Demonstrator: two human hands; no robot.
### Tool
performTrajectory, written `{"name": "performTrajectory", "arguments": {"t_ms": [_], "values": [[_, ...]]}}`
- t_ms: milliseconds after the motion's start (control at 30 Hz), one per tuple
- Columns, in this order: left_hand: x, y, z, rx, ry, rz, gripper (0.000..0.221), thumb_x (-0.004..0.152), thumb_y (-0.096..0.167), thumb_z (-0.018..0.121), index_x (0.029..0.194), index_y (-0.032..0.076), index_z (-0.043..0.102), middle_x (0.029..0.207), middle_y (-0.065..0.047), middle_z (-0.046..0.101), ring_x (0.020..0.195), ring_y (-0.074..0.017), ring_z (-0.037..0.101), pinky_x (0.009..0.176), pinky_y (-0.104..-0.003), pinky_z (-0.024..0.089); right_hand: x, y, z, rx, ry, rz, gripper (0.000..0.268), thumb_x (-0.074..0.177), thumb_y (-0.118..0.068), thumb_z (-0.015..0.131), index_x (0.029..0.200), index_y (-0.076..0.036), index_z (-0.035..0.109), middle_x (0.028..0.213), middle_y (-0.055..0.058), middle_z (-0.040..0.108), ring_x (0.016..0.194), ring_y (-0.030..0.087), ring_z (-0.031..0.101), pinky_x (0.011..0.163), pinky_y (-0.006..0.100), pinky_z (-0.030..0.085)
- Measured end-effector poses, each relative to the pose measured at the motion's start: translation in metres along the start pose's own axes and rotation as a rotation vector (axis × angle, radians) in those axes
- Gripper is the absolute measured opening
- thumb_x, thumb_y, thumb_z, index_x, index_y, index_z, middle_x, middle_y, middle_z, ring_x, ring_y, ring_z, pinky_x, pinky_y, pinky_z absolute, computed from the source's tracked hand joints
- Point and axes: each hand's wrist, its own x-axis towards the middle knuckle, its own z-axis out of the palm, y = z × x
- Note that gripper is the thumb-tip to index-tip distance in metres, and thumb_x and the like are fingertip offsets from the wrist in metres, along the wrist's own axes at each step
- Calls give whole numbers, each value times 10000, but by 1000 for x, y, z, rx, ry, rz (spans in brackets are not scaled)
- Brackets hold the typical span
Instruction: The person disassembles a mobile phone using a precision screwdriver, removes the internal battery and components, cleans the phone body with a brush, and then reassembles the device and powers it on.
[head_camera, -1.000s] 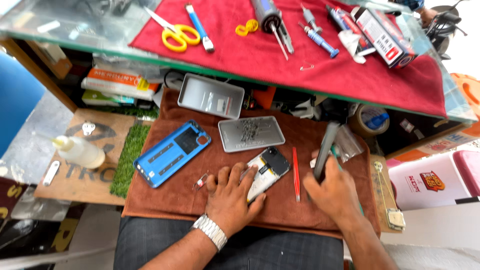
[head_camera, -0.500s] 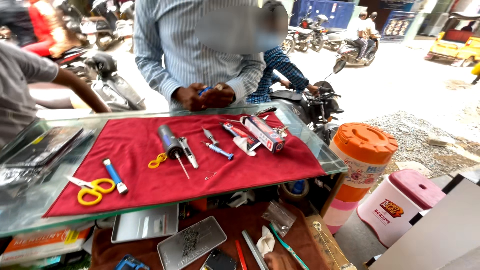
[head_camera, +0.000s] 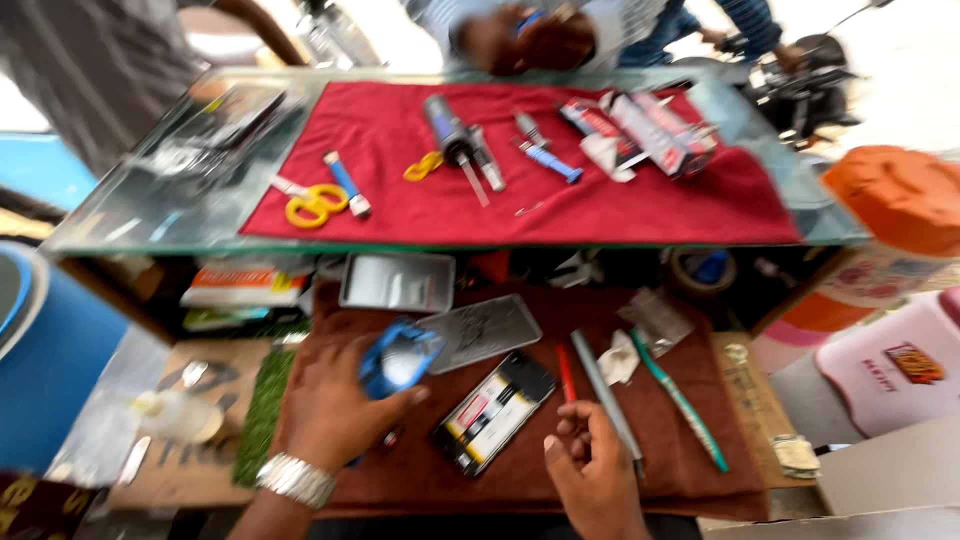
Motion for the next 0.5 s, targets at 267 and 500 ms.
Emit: {"name": "performTrajectory", "arguments": {"t_ms": [267,500], "values": [[-41,82,25,-1004,-361,-8,789,703,498,831,1312,53,599,1125,-134,748,979,-208,763,783,-338,649,-15,-35,30,851,-578,216,928,808,-223,756,1568,-157,228,1493,57,408,1361,224,469,1095,392,475],[-46,96,48,-931,-429,81,602,883,521,636,1298,85,643,1119,-62,700,969,-179,737,772,-330,633,-11,-31,22,814,-444,258,1077,764,-344,853,1584,-175,176,1436,121,431,1383,251,455,1120,457,490]]}}
